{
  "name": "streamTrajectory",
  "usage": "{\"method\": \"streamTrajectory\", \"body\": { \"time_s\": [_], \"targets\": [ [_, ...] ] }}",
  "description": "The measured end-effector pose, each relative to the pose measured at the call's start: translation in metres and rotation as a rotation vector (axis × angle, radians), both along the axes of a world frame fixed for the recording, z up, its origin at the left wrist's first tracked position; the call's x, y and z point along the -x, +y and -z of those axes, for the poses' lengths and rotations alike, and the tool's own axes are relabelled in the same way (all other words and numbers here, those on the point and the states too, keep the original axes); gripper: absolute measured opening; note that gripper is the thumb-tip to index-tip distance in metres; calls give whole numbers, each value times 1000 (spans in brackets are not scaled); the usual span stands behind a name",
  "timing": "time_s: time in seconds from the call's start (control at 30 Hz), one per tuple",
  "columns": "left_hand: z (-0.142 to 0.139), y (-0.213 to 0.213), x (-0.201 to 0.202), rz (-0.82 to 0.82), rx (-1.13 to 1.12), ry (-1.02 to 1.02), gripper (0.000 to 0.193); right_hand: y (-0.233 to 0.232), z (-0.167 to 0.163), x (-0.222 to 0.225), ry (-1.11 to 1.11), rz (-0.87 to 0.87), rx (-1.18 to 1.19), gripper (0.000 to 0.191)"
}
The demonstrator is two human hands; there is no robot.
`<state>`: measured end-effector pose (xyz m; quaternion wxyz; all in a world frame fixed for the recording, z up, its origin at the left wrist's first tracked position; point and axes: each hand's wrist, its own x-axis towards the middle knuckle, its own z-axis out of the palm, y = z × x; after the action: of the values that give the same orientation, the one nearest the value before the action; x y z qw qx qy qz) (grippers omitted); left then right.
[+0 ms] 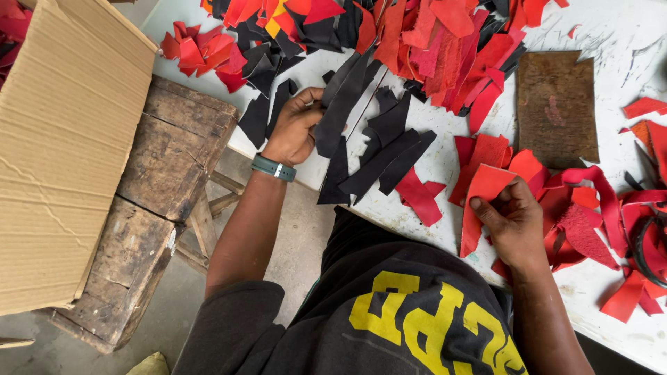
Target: The person repeatedly picks red and black fabric pieces from a table, aligns them, and uses shears to trim the edges. The person handles the pieces one at a time, placing trimmed pieces back on the table.
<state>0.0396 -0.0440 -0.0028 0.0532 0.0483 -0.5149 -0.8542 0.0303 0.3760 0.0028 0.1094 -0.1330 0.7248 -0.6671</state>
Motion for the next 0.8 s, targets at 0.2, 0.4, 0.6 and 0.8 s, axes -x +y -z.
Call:
{"method": "streamTrajectory", "body": {
  "time_s": [0.2, 0.4, 0.6, 0.8],
  "targets": [
    [-9, 68, 0, 142, -382, 32, 29, -5, -17, 2, -214, -24, 429, 41],
    [15, 155, 17, 270, -521, 190, 30, -20, -28, 6, -341, -90, 572, 40],
    [14, 180, 23, 252, -446, 240, 35, -32, -29, 0, -357, -109, 488, 40],
    [23, 168, 18, 224, -453, 206, 30, -42, -6, 2, -339, -123, 383, 38]
  ]
}}
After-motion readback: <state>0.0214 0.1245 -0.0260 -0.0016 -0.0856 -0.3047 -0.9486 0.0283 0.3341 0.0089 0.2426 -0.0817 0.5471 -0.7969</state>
